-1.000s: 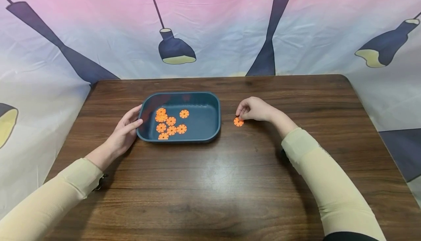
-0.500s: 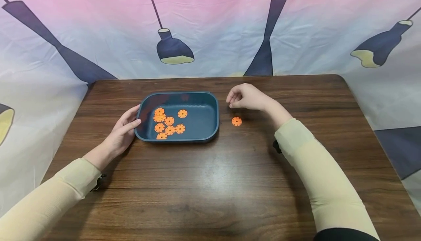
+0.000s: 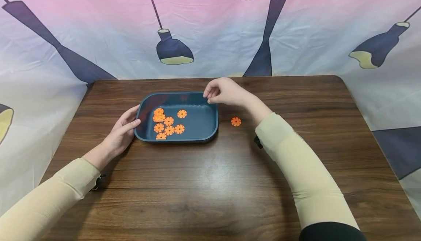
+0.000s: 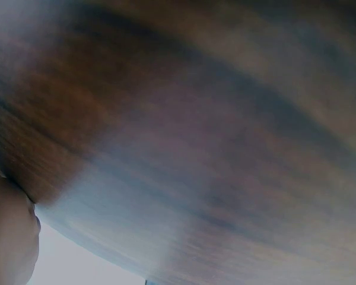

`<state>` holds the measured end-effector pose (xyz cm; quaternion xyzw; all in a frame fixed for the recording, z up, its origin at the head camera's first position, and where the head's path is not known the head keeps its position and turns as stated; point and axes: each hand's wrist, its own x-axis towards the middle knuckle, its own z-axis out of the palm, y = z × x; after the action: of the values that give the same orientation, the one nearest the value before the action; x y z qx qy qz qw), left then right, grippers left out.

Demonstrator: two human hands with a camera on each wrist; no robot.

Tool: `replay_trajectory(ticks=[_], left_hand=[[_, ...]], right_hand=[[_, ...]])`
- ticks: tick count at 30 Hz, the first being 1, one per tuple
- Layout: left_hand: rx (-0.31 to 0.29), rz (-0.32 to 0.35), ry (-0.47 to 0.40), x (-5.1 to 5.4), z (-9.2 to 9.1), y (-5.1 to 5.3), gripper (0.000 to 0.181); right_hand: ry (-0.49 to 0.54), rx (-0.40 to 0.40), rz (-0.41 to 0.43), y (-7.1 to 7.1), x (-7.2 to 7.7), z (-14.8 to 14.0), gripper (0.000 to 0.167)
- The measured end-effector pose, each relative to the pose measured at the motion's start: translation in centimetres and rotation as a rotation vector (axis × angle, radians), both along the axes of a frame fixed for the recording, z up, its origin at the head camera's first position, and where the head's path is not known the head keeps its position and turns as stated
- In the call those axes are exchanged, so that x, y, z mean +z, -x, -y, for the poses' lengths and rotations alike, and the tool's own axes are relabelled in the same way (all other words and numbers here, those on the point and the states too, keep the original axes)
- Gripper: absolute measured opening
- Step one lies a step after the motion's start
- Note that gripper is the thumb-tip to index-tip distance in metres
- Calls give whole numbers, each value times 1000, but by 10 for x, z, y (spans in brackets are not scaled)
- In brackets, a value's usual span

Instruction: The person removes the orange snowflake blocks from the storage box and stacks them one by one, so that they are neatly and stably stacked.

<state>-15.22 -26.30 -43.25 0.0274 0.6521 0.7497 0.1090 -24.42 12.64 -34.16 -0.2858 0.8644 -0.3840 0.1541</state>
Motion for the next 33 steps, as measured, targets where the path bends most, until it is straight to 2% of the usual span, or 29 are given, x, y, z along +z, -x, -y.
replay_trajectory(ticks=[7, 14, 21, 33], left_hand=[[6, 11, 3, 0, 0, -1, 53], [14, 23, 6, 2, 0, -2, 54], [11, 26, 18, 3, -1, -1, 53], [4, 31, 37, 3, -1, 0, 56]], right_hand=[[14, 62, 35, -3, -11, 34, 21], [3, 115, 30, -6, -25, 56, 26], [-30, 119, 16, -10, -34, 69, 31], [-82, 134, -20, -3, -50, 87, 37]])
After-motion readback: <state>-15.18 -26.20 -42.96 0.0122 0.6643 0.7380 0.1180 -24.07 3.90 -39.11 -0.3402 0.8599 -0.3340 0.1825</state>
